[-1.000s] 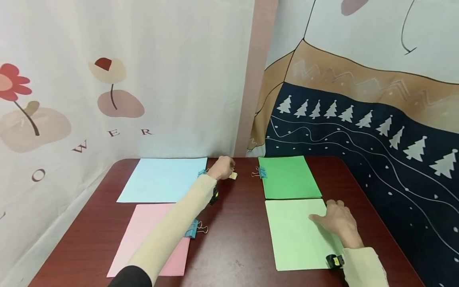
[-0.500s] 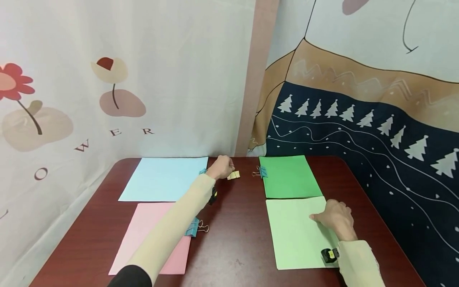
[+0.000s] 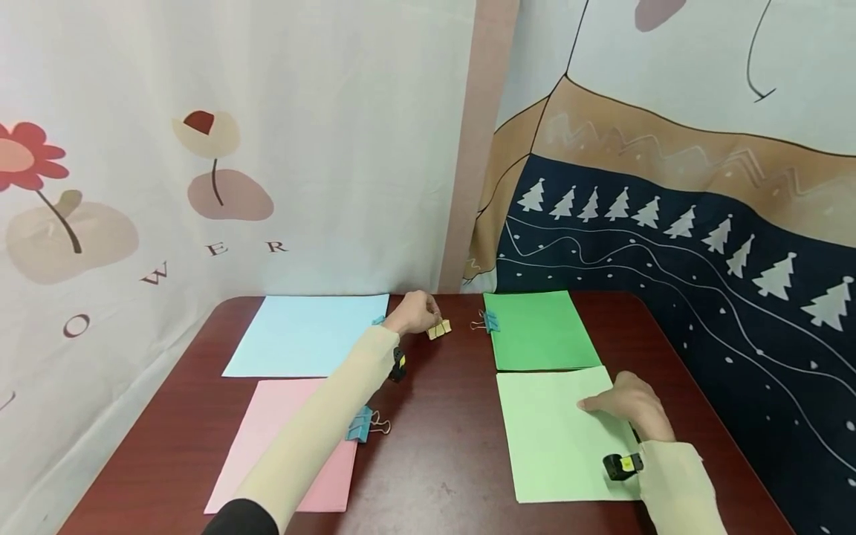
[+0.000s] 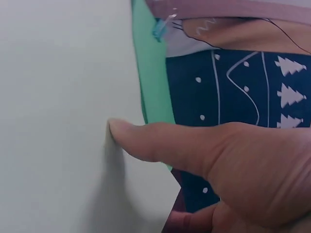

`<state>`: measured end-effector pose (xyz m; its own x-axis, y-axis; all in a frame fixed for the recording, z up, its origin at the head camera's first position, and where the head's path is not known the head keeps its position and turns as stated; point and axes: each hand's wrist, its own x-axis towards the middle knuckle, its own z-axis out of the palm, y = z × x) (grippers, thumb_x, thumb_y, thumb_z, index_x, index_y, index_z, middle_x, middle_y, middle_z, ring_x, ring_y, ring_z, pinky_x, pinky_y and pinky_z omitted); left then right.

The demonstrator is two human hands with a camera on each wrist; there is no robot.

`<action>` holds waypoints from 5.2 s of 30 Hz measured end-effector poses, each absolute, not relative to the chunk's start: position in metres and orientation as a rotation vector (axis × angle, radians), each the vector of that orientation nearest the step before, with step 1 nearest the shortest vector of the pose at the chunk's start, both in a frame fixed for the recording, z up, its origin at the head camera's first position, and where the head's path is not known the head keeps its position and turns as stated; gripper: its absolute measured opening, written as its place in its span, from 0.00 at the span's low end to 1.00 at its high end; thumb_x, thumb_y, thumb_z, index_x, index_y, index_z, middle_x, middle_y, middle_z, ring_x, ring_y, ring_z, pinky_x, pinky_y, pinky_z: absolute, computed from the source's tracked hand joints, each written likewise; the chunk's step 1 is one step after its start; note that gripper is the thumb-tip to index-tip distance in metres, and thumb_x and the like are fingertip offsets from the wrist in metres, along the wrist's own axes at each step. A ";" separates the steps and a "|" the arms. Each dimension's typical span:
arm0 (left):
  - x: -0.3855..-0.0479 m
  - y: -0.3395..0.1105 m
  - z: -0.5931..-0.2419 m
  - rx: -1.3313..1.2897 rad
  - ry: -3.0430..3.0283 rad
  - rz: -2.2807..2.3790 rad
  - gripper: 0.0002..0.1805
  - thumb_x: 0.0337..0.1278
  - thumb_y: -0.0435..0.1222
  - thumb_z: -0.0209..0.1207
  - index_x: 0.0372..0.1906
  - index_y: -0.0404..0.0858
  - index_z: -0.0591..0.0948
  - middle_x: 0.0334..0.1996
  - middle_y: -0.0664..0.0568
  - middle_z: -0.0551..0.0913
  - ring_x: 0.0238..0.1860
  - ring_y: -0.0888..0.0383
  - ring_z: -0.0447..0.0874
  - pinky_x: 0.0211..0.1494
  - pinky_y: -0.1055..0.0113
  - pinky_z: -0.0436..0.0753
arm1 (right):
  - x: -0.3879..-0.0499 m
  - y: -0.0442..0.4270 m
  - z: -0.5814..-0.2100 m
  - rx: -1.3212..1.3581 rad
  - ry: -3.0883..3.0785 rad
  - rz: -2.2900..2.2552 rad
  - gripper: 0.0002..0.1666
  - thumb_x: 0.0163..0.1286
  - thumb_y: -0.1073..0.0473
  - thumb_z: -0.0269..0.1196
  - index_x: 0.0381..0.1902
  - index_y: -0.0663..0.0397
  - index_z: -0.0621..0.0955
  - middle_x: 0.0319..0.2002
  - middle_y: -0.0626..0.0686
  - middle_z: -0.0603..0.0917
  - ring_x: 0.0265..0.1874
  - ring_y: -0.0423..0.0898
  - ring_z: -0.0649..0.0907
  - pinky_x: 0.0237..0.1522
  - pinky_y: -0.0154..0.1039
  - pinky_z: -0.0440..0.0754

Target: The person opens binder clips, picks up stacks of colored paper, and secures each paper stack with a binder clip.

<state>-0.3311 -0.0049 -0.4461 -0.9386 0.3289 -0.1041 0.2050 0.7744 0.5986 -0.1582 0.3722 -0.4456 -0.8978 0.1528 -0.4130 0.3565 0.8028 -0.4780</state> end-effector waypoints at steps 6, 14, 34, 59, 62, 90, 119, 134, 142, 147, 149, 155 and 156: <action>-0.325 -0.004 -0.439 0.163 2.622 1.071 0.07 0.59 0.35 0.67 0.33 0.33 0.85 0.34 0.47 0.85 0.30 0.56 0.77 0.40 0.62 0.79 | -0.156 0.383 -0.446 0.416 2.580 -0.906 0.24 0.68 0.44 0.64 0.27 0.55 0.68 0.27 0.52 0.69 0.33 0.49 0.76 0.35 0.43 0.79; -0.325 -0.007 -0.438 0.018 2.440 1.209 0.03 0.53 0.29 0.71 0.28 0.34 0.88 0.32 0.49 0.86 0.32 0.56 0.83 0.57 0.55 0.84 | -0.157 0.398 -0.452 0.317 2.584 -0.962 0.23 0.76 0.45 0.58 0.37 0.63 0.76 0.30 0.52 0.75 0.34 0.47 0.77 0.36 0.42 0.78; -0.297 -0.002 -0.435 0.072 2.511 1.541 0.20 0.59 0.32 0.65 0.56 0.31 0.84 0.51 0.41 0.84 0.40 0.55 0.79 0.39 0.69 0.79 | -0.151 0.403 -0.444 0.253 2.671 -1.355 0.42 0.79 0.34 0.51 0.71 0.66 0.70 0.37 0.45 0.86 0.33 0.41 0.85 0.36 0.39 0.84; -0.248 -0.012 -0.420 -0.013 2.221 1.994 0.13 0.64 0.29 0.63 0.53 0.34 0.84 0.38 0.50 0.82 0.43 0.50 0.89 0.52 0.58 0.86 | -0.180 0.366 -0.432 0.330 2.601 -1.751 0.34 0.76 0.34 0.55 0.65 0.53 0.75 0.33 0.33 0.84 0.31 0.37 0.84 0.34 0.37 0.85; -0.244 -0.013 -0.421 -0.051 2.161 2.066 0.11 0.64 0.27 0.62 0.50 0.34 0.85 0.36 0.50 0.83 0.38 0.54 0.90 0.58 0.55 0.86 | -0.182 0.361 -0.431 0.305 2.569 -1.823 0.28 0.76 0.35 0.56 0.59 0.48 0.78 0.33 0.33 0.85 0.31 0.37 0.84 0.33 0.37 0.84; -0.221 -0.021 -0.445 -0.111 1.928 2.284 0.12 0.65 0.23 0.60 0.51 0.22 0.82 0.38 0.39 0.87 0.29 0.61 0.89 0.43 0.65 0.90 | -0.195 0.327 -0.433 0.226 2.512 -1.908 0.32 0.78 0.38 0.56 0.67 0.55 0.76 0.36 0.32 0.87 0.35 0.36 0.85 0.37 0.38 0.85; -0.223 -0.013 -0.450 0.079 1.770 2.185 0.19 0.66 0.26 0.59 0.58 0.21 0.79 0.44 0.45 0.84 0.42 0.57 0.88 0.57 0.60 0.87 | -0.194 0.319 -0.437 0.265 2.554 -1.816 0.34 0.77 0.37 0.56 0.66 0.58 0.77 0.36 0.35 0.86 0.37 0.38 0.82 0.39 0.37 0.83; -0.213 -0.001 -0.455 0.203 1.850 1.989 0.23 0.64 0.36 0.67 0.57 0.25 0.80 0.52 0.38 0.86 0.49 0.42 0.91 0.54 0.59 0.88 | -0.184 0.346 -0.430 0.261 2.661 -1.615 0.38 0.78 0.35 0.54 0.67 0.60 0.74 0.33 0.37 0.85 0.32 0.40 0.84 0.36 0.39 0.85; -0.204 0.012 -0.462 0.202 1.925 1.886 0.21 0.59 0.40 0.71 0.50 0.29 0.83 0.48 0.34 0.88 0.42 0.42 0.92 0.52 0.54 0.89 | -0.178 0.361 -0.437 0.257 2.637 -1.482 0.39 0.79 0.35 0.52 0.68 0.63 0.73 0.35 0.45 0.86 0.31 0.42 0.85 0.35 0.40 0.85; -0.194 0.021 -0.464 0.215 2.018 1.793 0.19 0.58 0.44 0.72 0.46 0.32 0.86 0.43 0.38 0.90 0.38 0.46 0.93 0.49 0.54 0.89 | -0.175 0.372 -0.440 0.245 2.657 -1.388 0.40 0.79 0.35 0.52 0.68 0.66 0.72 0.36 0.49 0.86 0.31 0.44 0.85 0.35 0.40 0.85; -0.189 0.027 -0.466 0.230 2.041 1.752 0.19 0.58 0.45 0.72 0.44 0.33 0.86 0.41 0.39 0.90 0.36 0.47 0.93 0.48 0.56 0.89 | -0.173 0.378 -0.441 0.246 2.655 -1.348 0.41 0.80 0.36 0.51 0.69 0.67 0.71 0.38 0.51 0.86 0.32 0.44 0.85 0.35 0.40 0.85; -0.179 0.042 -0.471 0.261 2.110 1.653 0.19 0.58 0.48 0.72 0.40 0.35 0.87 0.32 0.44 0.90 0.32 0.51 0.93 0.43 0.62 0.88 | -0.169 0.394 -0.448 0.271 2.641 -1.254 0.44 0.81 0.37 0.50 0.73 0.71 0.66 0.43 0.57 0.86 0.34 0.45 0.85 0.35 0.40 0.86; -0.177 0.044 -0.471 0.269 2.130 1.641 0.19 0.58 0.48 0.72 0.40 0.35 0.87 0.31 0.45 0.90 0.31 0.52 0.92 0.41 0.62 0.88 | -0.169 0.396 -0.449 0.272 2.639 -1.245 0.44 0.81 0.37 0.50 0.73 0.72 0.66 0.44 0.58 0.86 0.34 0.45 0.85 0.35 0.40 0.86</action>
<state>-0.1769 0.0438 -0.4714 -0.8861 0.4079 -0.2203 -0.1091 0.2783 0.9543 -0.1689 0.3958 -0.4493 -0.9608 0.0765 -0.2663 0.2542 0.6258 -0.7374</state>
